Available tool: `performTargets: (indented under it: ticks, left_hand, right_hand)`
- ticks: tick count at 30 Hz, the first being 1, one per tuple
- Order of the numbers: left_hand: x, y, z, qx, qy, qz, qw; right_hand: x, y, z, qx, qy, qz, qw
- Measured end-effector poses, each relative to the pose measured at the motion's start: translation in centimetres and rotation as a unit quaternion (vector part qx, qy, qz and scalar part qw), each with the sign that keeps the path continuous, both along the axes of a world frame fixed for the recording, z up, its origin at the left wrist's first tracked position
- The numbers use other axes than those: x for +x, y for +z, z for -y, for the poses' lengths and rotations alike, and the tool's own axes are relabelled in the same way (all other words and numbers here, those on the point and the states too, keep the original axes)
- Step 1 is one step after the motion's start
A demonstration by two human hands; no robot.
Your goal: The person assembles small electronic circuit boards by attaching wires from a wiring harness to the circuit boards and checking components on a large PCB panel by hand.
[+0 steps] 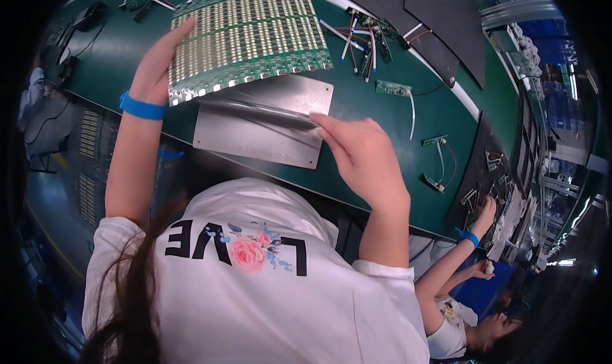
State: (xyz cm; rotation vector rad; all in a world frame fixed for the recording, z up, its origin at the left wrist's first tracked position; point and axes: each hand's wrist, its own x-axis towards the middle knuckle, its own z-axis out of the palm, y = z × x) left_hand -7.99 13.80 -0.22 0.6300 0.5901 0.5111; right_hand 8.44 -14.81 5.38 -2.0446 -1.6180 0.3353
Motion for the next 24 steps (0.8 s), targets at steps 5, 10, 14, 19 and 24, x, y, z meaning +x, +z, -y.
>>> performTargets:
  ticks: [5,10,14,19,24]
  left_hand:
    - [-2.9,2.5,0.0,-0.042,0.086,0.098,0.991]
    - [-3.5,3.3,2.9,-0.096,0.064,0.200,0.973]
    - [-3.0,4.1,6.4,-0.103,0.072,0.192,0.973]
    - [-2.0,5.1,10.5,-0.076,0.055,0.202,0.975]
    - [-1.1,6.7,13.2,-0.034,0.016,0.200,0.979]
  right_hand:
    - [2.2,1.3,4.5,0.027,0.010,-0.557,0.830]
    - [0.1,-3.1,4.0,0.255,0.089,-0.742,0.614]
    - [-1.6,-2.4,2.0,0.205,0.058,-0.756,0.618]
    - [-1.5,-0.5,-1.6,0.214,0.001,-0.716,0.664]
    - [-3.5,2.2,-3.2,0.272,-0.171,-0.722,0.613]
